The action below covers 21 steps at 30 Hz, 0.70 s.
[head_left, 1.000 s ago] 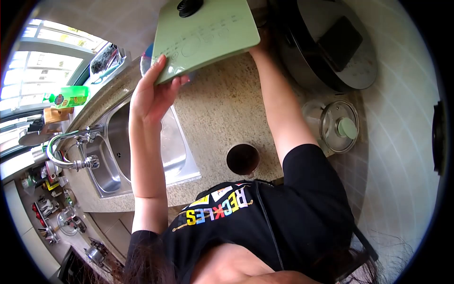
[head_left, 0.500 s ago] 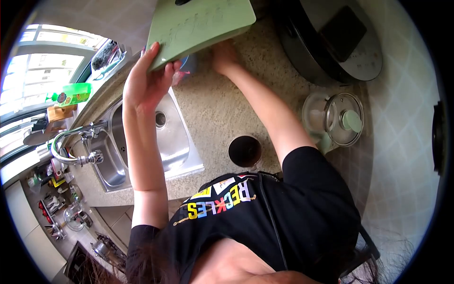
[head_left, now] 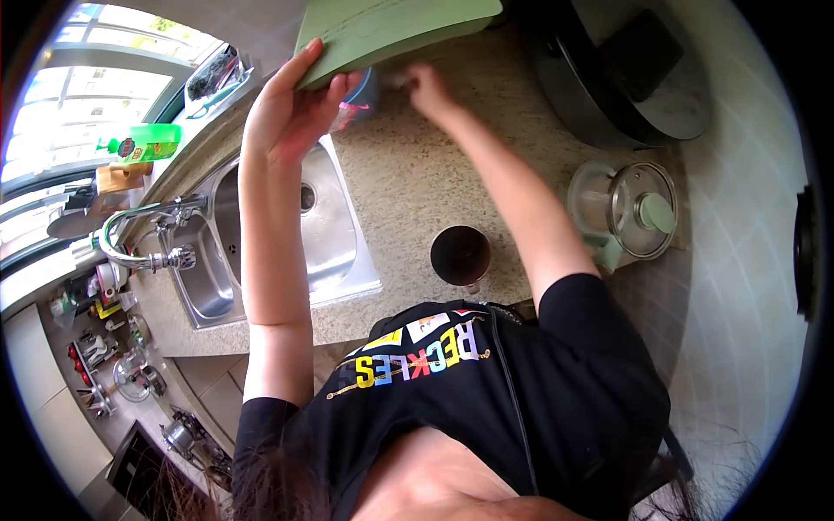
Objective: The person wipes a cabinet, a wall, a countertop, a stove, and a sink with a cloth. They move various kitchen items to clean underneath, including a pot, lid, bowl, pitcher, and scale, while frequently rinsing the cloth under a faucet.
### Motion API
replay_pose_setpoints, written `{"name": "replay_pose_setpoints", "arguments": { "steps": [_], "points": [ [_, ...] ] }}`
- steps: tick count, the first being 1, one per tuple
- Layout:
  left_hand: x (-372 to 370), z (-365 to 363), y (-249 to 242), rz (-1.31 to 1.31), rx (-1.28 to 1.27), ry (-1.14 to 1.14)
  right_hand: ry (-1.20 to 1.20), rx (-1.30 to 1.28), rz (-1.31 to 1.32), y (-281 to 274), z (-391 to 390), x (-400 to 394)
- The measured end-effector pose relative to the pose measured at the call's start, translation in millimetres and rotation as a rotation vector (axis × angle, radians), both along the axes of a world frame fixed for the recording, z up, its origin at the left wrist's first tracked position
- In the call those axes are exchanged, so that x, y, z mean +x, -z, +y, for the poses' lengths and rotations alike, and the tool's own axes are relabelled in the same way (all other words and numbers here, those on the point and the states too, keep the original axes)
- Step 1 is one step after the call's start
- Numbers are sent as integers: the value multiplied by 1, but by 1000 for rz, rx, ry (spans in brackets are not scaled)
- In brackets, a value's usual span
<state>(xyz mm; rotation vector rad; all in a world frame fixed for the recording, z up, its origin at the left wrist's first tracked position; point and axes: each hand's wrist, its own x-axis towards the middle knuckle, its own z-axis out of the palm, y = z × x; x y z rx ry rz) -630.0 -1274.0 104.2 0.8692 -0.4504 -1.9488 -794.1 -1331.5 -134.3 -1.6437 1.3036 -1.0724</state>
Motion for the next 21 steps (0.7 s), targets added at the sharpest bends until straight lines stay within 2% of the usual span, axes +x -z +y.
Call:
{"name": "replay_pose_setpoints", "arguments": {
  "steps": [1,3,4,6,7,9,10,12,15,17,18,20,21],
  "points": [
    [0,1,-3,-3,8,-2,64,18,46,17,-27,-9],
    [3,-1,-4,-4,14,-11,338,-102,128,8,-51,-28],
    [5,-1,-3,-22,16,-13,333,-97,127,30,-74,-26],
    [6,-5,-1,-45,21,1,614,-136,191,86,-116,-25],
    [10,-7,2,-3,18,14,622,-133,191,78,-109,-24],
    [15,-9,7,47,26,16,428,-185,558,42,-68,-10],
    [17,-10,10,43,7,33,423,-174,563,32,-52,-2],
    [16,-10,11,13,-14,49,177,-205,656,17,-25,11],
    [9,-6,12,33,-17,45,38,-209,660,18,33,17],
    [9,-5,19,16,-21,47,-71,-397,659,22,78,20],
    [4,-4,20,12,-39,57,-69,-400,669,23,95,20],
    [-4,1,24,-6,-59,38,-339,-241,404,19,122,21],
    [-7,3,27,-2,-58,38,-340,-239,407,15,125,19]
  ]
}}
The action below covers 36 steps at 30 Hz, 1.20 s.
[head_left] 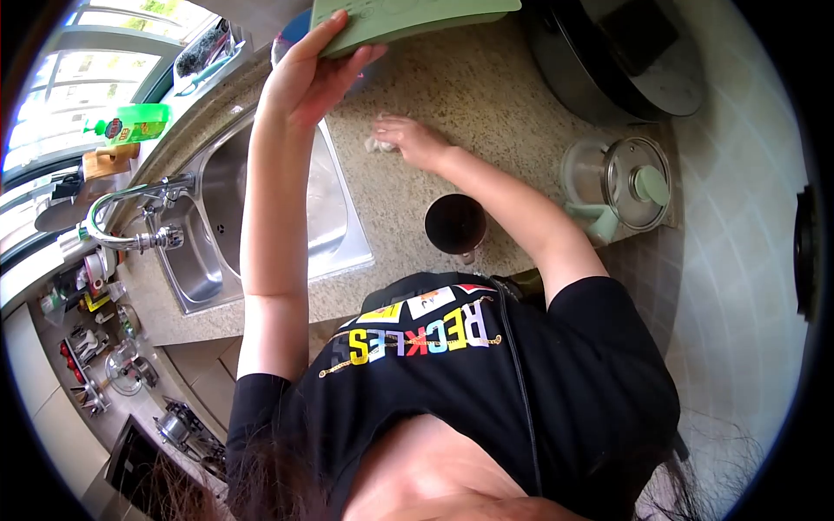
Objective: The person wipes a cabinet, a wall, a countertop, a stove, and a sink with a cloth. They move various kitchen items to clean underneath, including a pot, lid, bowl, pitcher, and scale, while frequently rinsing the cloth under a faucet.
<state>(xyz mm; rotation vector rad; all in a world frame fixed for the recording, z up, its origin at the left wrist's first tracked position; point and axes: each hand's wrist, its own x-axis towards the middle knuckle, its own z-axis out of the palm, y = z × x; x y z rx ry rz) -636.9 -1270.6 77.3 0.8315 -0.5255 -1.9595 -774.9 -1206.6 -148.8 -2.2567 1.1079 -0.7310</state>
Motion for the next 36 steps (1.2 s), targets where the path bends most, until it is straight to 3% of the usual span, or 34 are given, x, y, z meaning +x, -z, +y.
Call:
{"name": "replay_pose_setpoints", "arguments": {
  "steps": [2,5,6,7,8,10,12,14,16,18,20,24,30,36],
  "points": [
    [-1,0,7,-47,-16,26,-107,314,-128,-12,-5,-6],
    [1,1,17,-69,24,27,128,274,-357,-44,-37,-49],
    [-4,5,18,-81,18,4,236,121,-243,-27,-56,-69],
    [-9,7,17,-115,2,-8,485,270,-154,-44,-59,-88],
    [-15,10,17,-109,0,-9,648,144,38,-43,-64,-109],
    [-23,15,18,-160,-70,-17,725,198,169,-11,-65,-128],
    [-28,14,23,-139,-42,5,886,-157,440,10,-51,-119],
    [-41,21,21,-136,-57,31,555,139,576,-5,-33,-96],
    [-48,22,26,-168,-70,57,374,205,564,-9,-7,-62],
    [-57,28,30,-205,-88,31,283,129,481,-11,5,-49],
    [-63,32,42,-197,-105,26,81,433,280,-21,2,-51],
    [-67,36,78,-170,-129,67,-4,291,109,-16,5,-69],
    [-82,27,116,-172,-62,20,112,138,210,-23,26,-60],
    [-94,12,152,-123,10,-11,117,71,26,-18,29,-62]
  ]
}}
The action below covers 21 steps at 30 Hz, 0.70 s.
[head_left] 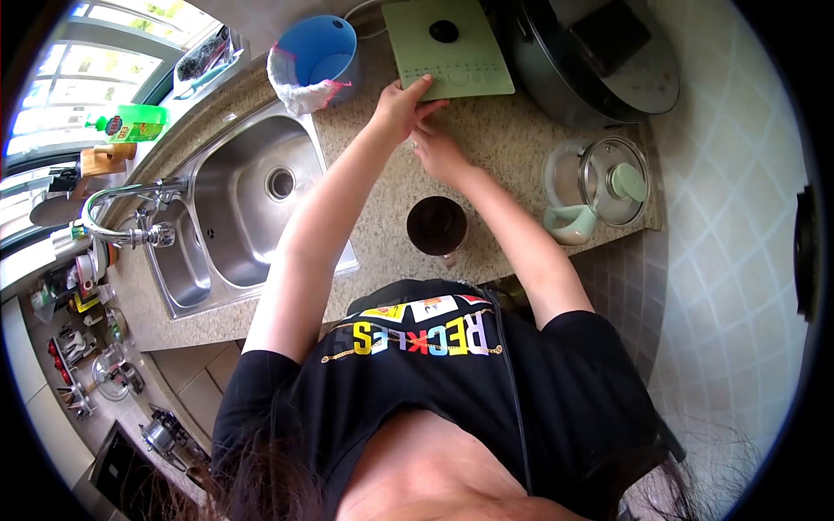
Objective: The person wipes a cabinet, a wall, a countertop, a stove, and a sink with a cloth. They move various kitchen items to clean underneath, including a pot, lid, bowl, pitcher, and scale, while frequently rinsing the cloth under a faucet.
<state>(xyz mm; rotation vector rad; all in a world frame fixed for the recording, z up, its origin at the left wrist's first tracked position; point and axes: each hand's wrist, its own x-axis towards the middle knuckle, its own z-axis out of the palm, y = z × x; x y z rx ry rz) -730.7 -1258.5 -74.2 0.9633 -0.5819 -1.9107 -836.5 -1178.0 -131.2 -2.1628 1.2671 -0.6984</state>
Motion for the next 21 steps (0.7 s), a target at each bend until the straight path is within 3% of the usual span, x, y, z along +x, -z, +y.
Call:
{"name": "replay_pose_setpoints", "arguments": {
  "steps": [4,14,21],
  "points": [
    [-7,-3,7,-53,75,-39,30,34,-132,-8,5,-1],
    [-13,3,29,-58,252,-5,13,176,-39,-8,13,-8],
    [-19,-9,14,-261,259,147,-26,18,-73,-3,13,-4]
  ]
}}
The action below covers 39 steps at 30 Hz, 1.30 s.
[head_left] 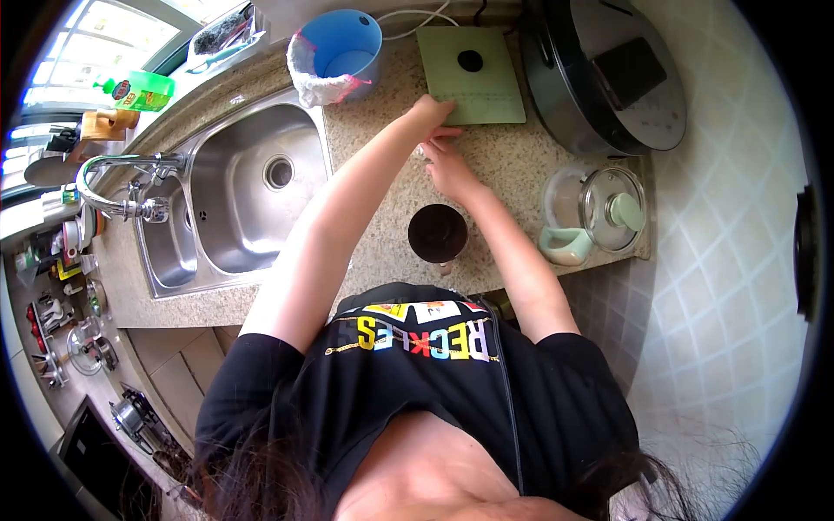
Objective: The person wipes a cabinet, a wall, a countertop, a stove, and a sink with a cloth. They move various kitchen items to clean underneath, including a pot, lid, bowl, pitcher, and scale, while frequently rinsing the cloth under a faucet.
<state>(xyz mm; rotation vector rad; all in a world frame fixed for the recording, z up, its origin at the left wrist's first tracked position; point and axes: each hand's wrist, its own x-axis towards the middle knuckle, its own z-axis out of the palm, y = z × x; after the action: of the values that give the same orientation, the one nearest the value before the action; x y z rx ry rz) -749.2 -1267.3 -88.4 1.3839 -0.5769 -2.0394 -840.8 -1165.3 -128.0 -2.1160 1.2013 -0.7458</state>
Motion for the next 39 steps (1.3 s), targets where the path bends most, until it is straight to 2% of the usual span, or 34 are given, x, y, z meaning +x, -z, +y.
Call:
{"name": "replay_pose_setpoints", "arguments": {
  "steps": [2,3,5,7,8,9,11,12,14,15,17,18,20,22,25,27,29,30,31,32,33,34,37,38,39],
  "points": [
    [-3,2,-6,-197,-41,85,0,-44,24,-3,-3,-1],
    [-3,1,-10,-194,-44,86,26,-5,-6,-7,-4,0],
    [7,2,-14,-527,-136,235,48,42,-37,-10,-1,1],
    [22,-3,8,-1087,-622,453,200,-9,-107,-7,4,-1],
    [31,-3,12,-955,-525,399,311,39,-178,-15,9,0],
    [40,0,10,-823,-523,312,326,-56,-189,-12,8,-2],
    [58,15,2,-982,-836,199,354,36,-215,-19,9,-8],
    [66,29,-1,-987,-829,198,349,42,-218,-26,13,-9],
    [75,57,-9,-1261,-1054,273,461,222,-217,-38,19,-11],
    [77,69,-3,-1235,-1014,377,455,222,-220,-37,23,-13],
    [74,88,16,-1229,-1365,384,474,182,-331,-33,31,-16],
    [71,92,21,-1234,-1358,377,462,226,-371,-38,36,-17],
    [63,95,31,-1307,-1491,604,448,273,-449,-44,46,-15],
    [61,92,56,-1344,-1474,602,425,357,-536,-53,55,-14],
    [81,104,75,-1316,-1401,588,386,299,-446,-63,68,-15],
    [122,108,115,-1596,-1513,453,371,312,-397,-75,75,-20],
    [183,134,61,-1421,-1024,576,393,296,-454,-76,82,-27],
    [223,144,80,-1444,-1013,384,391,296,-480,-78,87,-29],
    [241,155,40,-1109,-517,84,388,291,-490,-82,92,-27],
    [281,159,63,-1086,-535,12,406,304,-458,-86,99,-26],
    [311,163,60,-1437,-689,247,428,315,-425,-88,106,-25],
    [318,168,48,-1619,-811,243,403,305,-382,-87,111,-25],
    [290,168,29,-1405,-924,79,426,314,-427,-88,125,-18],
    [272,162,28,-1320,-940,89,423,315,-423,-89,130,-16],
    [251,155,39,-1337,-1018,55,413,209,-309,-92,133,-15]
  ]
}}
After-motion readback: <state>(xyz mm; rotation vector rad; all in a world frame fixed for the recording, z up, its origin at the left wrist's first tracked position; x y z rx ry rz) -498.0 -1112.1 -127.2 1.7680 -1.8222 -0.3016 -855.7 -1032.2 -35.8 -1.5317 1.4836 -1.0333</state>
